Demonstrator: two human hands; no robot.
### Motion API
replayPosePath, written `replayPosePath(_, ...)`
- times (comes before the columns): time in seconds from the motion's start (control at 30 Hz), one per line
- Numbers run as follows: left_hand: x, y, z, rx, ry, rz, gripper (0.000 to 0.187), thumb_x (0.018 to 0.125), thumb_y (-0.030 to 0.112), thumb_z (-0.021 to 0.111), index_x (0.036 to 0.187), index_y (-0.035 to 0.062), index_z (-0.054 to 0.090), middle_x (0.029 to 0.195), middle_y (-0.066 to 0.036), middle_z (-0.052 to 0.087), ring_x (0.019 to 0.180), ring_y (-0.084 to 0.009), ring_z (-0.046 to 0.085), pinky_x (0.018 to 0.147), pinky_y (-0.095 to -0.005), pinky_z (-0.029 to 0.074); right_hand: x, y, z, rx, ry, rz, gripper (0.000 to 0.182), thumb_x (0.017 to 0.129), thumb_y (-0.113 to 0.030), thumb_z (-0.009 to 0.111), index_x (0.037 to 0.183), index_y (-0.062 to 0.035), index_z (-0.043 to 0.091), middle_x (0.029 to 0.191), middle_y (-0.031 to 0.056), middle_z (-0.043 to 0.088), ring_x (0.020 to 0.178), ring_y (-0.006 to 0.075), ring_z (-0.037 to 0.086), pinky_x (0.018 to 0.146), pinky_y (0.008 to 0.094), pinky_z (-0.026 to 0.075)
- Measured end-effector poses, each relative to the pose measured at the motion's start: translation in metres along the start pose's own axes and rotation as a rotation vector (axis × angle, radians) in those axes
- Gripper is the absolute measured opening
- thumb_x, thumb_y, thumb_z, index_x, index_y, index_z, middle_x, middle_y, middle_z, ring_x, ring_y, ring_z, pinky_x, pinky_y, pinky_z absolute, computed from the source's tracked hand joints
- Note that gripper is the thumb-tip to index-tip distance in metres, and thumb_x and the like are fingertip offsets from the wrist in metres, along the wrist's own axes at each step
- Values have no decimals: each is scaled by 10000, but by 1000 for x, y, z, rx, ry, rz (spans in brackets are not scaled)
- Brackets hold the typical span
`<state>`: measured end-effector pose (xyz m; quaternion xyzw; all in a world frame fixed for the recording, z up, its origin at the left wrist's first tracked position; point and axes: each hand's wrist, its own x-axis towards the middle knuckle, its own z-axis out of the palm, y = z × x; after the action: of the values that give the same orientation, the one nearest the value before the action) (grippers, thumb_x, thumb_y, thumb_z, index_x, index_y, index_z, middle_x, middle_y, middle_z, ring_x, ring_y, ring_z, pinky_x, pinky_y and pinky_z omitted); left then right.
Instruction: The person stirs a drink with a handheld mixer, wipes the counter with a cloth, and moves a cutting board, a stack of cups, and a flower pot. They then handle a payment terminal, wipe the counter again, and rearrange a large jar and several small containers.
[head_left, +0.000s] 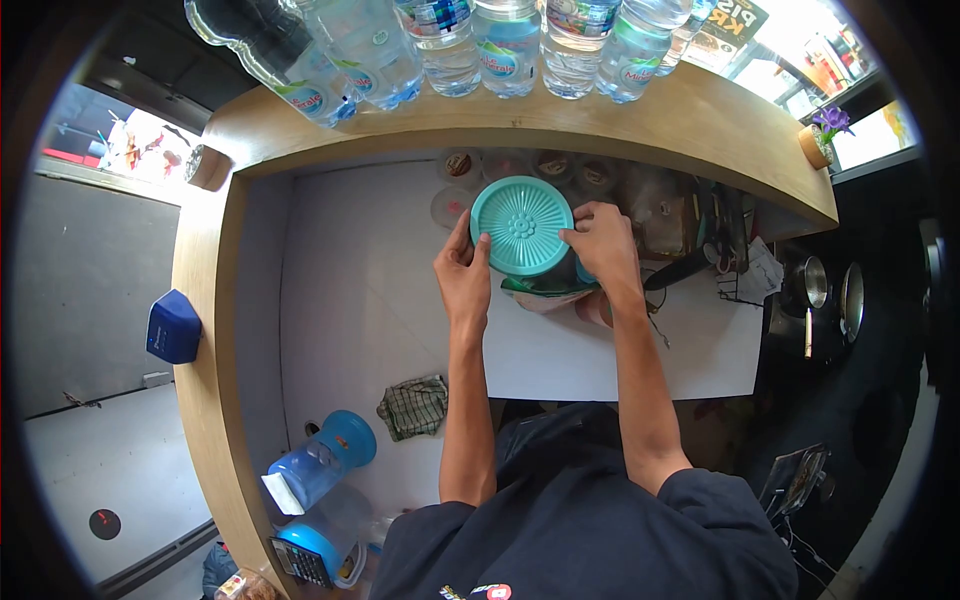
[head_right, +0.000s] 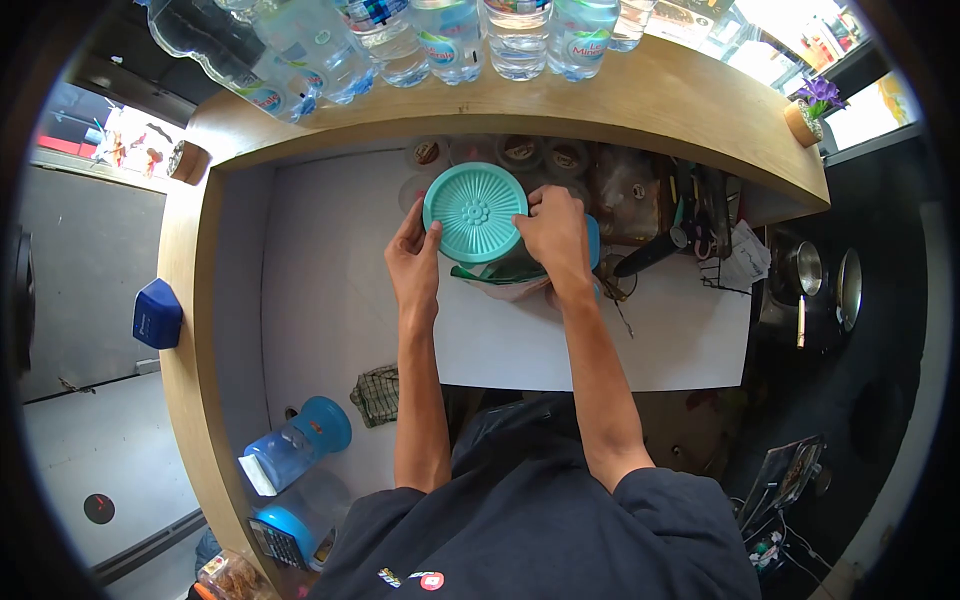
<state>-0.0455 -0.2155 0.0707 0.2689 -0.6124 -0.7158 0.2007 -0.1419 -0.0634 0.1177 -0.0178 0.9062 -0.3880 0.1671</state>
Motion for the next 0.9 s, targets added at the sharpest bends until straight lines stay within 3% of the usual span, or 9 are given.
replayPosePath(0.37, -13, -3, -6, 83, 26, 7, 445, 991, 57, 595, 1400, -91, 499, 1330, -229, 615, 1218, -236, 611, 1041, -341, 471, -9, 3, -3, -2, -52, 20, 388, 801, -135, 785, 1109, 72, 675, 1020, 221, 739, 960, 307, 732, 852, 372, 557)
replayPosePath(0.47, -17, -5, -8, 89, 39, 13, 437, 992, 57, 592, 1397, -84, 507, 1315, -230, 625, 1215, -238, 614, 1034, -341, 474, -13, 2, 1, 35, 7, 1, 311, 762, -74, 790, 1007, 87, 686, 920, 244, 728, 886, 351, 725, 782, 381, 561)
replayPosePath(0.57, -19, -4, -8, 117, 55, 20, 429, 994, 56, 588, 1393, -82, 512, 1308, -230, 630, 1205, -239, 621, 1025, -341, 479, -14, 3, 0, 26, -24, 0, 309, 765, -68, 785, 1014, 86, 686, 917, 250, 724, 877, 361, 722, 779, 386, 559)
replayPosePath(0.67, -20, -7, -11, 150, 66, 15, 425, 995, 61, 588, 1388, -85, 517, 1308, -231, 631, 1194, -237, 627, 1020, -342, 483, -11, 7, 4, -33, -72, -3, 379, 785, -127, 796, 1084, 74, 675, 998, 229, 738, 932, 315, 736, 820, 375, 564)
replayPosePath(0.9, -18, -18, -11, 188, 52, 15, 415, 994, 61, 582, 1381, -78, 531, 1284, -213, 651, 1162, -218, 640, 1000, -329, 490, -3, 27, 15, -56, -75, -29, 349, 769, -111, 802, 1032, 80, 677, 938, 227, 739, 891, 306, 738, 771, 363, 563)
